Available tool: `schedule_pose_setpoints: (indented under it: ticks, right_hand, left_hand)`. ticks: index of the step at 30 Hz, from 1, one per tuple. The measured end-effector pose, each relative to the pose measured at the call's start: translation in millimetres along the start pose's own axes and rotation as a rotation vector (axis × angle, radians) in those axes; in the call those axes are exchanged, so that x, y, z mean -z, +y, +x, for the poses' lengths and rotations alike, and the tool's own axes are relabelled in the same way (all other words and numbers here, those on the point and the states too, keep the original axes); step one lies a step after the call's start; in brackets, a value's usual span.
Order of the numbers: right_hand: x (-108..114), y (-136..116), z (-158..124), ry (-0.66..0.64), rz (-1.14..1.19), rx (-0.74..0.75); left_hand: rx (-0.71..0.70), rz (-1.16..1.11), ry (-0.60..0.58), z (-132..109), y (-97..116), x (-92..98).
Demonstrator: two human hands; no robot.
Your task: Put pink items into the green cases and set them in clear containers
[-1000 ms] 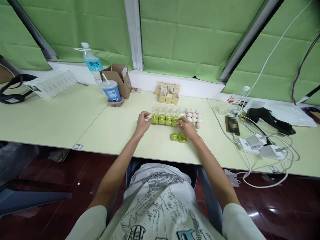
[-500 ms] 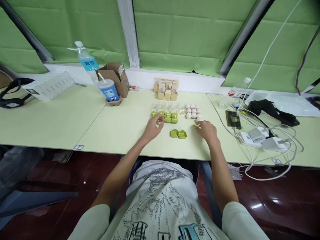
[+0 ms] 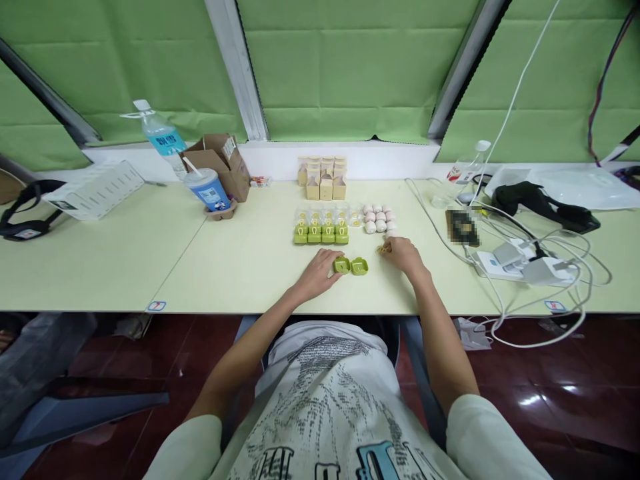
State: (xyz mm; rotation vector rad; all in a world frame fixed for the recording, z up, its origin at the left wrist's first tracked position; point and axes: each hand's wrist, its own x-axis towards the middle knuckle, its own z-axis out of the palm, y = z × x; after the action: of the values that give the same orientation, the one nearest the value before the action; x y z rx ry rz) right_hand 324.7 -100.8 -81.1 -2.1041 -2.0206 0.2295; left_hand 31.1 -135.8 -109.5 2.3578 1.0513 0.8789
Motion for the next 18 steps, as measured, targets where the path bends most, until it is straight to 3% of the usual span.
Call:
schedule_pose_setpoints:
  ticks: [5, 7, 9, 12, 14, 18]
  right_hand:
    - [17.3, -1.4, -8.5, 0.064, 0.131, 0.023]
    - [28.5, -10.7, -17.6, 0.151, 0.418, 0.118]
    - [38.8, -26.6, -31.3, 0.176, 0.848, 0.252]
    - [47.4, -57.7, -55.4, 0.026, 1.199, 0.358]
    - [47.0, -77.1, -68.2, 0.011, 1.204, 0.385]
    - [36.7, -99.0, -77.7, 0.240, 0.993, 0.481]
  left_hand:
    - [0.022, -0.165, 0.136, 1.6, 9.3, 11.5]
    - [0.004, -0.201, 0.179, 2.7, 13.5, 16.6]
    - [-0.036, -0.214, 0.232, 3.5, 18.0, 21.2]
    - [-0.125, -0.217, 0.325, 3.7, 26.2, 27.8]
    - [-0.181, -0.210, 0.377, 3.0, 32.5, 32.4]
    - [-0.246, -0.177, 0.428, 1.0, 42.7, 40.0]
